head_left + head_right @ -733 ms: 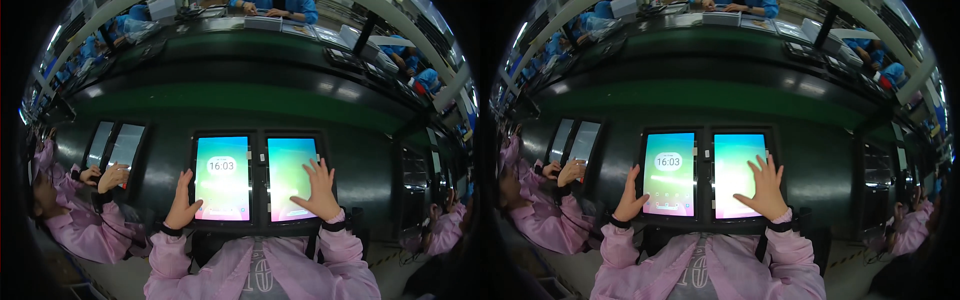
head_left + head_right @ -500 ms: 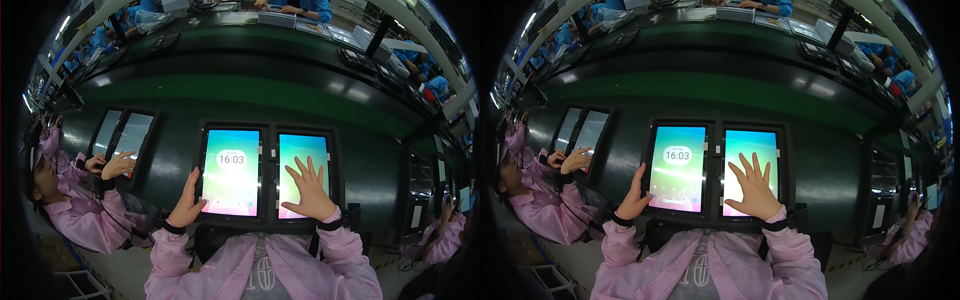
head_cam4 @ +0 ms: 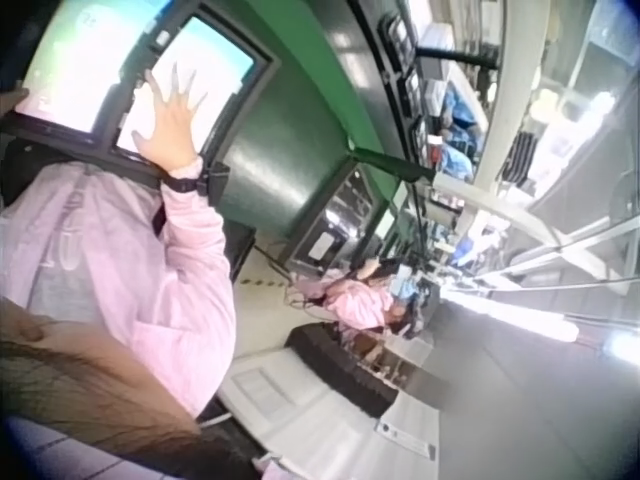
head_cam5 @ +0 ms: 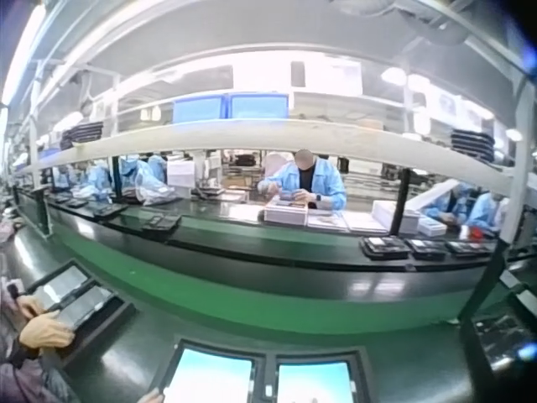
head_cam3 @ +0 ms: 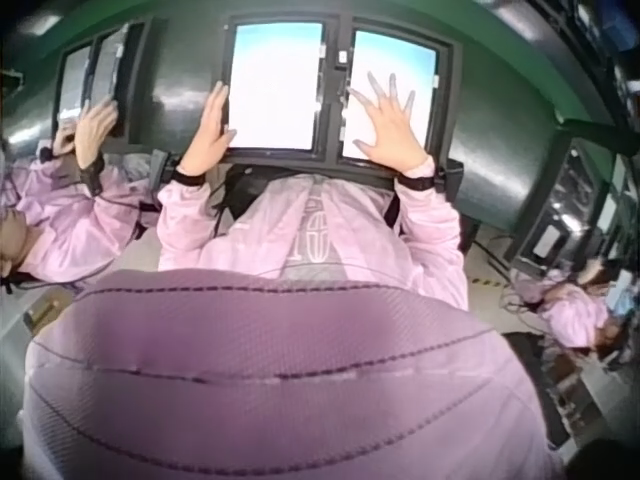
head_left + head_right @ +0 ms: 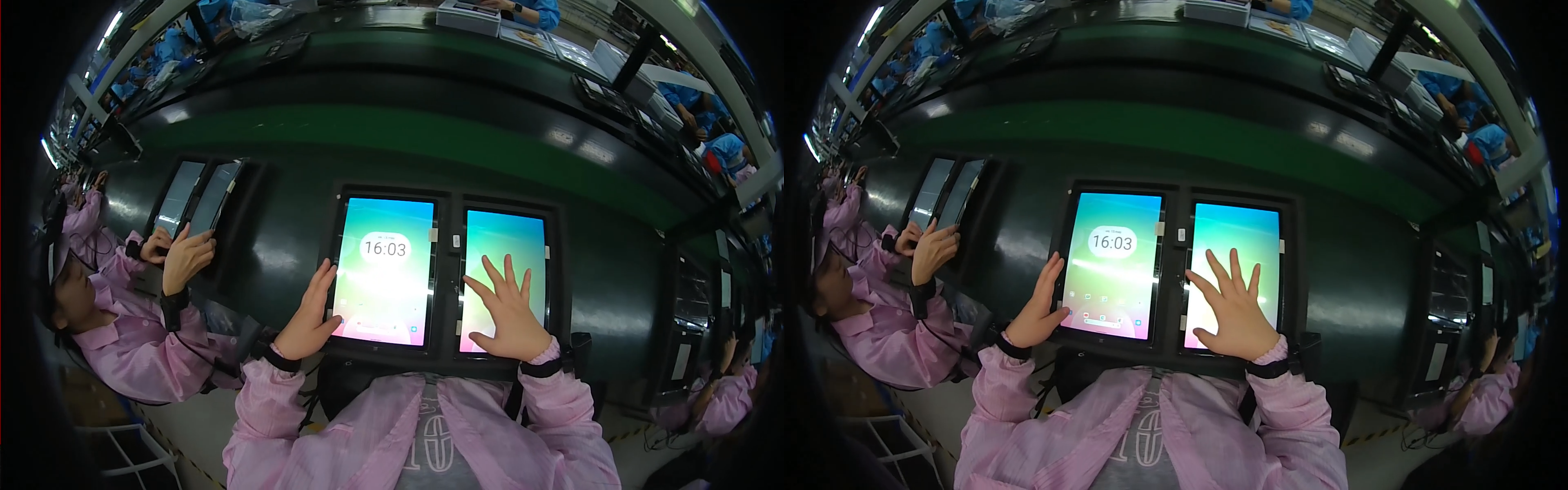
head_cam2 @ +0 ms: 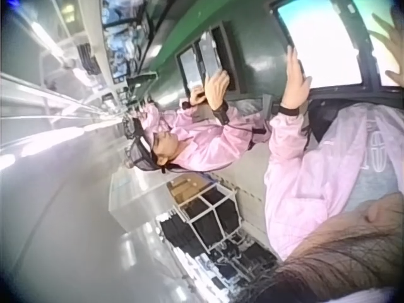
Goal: The person tests and calibrates a dual-screen tablet device by hand on an electronics assembly line.
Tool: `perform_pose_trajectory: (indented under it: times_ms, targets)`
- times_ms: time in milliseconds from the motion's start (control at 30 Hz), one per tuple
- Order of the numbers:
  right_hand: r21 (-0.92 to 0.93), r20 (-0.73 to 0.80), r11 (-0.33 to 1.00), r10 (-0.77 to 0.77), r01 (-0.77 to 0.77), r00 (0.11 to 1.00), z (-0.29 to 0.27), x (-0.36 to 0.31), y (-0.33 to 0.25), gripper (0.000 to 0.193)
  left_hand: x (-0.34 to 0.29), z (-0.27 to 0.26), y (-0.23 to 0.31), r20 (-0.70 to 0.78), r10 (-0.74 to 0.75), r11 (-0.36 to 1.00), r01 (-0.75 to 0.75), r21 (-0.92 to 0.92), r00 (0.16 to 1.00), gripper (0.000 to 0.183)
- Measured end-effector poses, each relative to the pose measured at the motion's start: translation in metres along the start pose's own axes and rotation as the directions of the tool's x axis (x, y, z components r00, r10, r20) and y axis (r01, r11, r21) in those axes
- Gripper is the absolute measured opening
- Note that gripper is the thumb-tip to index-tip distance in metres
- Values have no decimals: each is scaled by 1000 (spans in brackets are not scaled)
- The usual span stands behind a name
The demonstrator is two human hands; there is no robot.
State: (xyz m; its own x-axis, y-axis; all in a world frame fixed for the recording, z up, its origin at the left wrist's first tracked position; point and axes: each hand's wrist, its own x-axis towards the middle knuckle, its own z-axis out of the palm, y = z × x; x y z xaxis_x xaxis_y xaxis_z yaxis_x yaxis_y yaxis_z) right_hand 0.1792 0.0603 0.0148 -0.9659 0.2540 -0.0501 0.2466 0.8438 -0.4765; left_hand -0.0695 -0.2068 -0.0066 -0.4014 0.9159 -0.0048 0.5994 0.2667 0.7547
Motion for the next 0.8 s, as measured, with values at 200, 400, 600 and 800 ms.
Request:
perform_pose_trajectory:
  times_ms: [200, 400, 600, 800]
  targets:
    - [22, -36, 1000, -5, 5, 999, -4, -1, 4, 81, 3, 1, 2, 13, 0, 1000, -1, 14, 1000, 82]
    - [2, -9, 1000, -24, 24, 1000, -2, 3, 2, 84, 2, -4, 13, 28, -61, 998, 60, 34, 998, 84]
    - [-52, 33, 998, -32, 33, 999, -4, 2, -1, 83, 0, -6, 0, 8, -86, 958, 85, -274, 996, 88]
    - [31, -74, 998, -47, 49, 996, -6, -1, 5, 77, -1, -2, 0, -10, -53, 964, 48, -262, 999, 91]
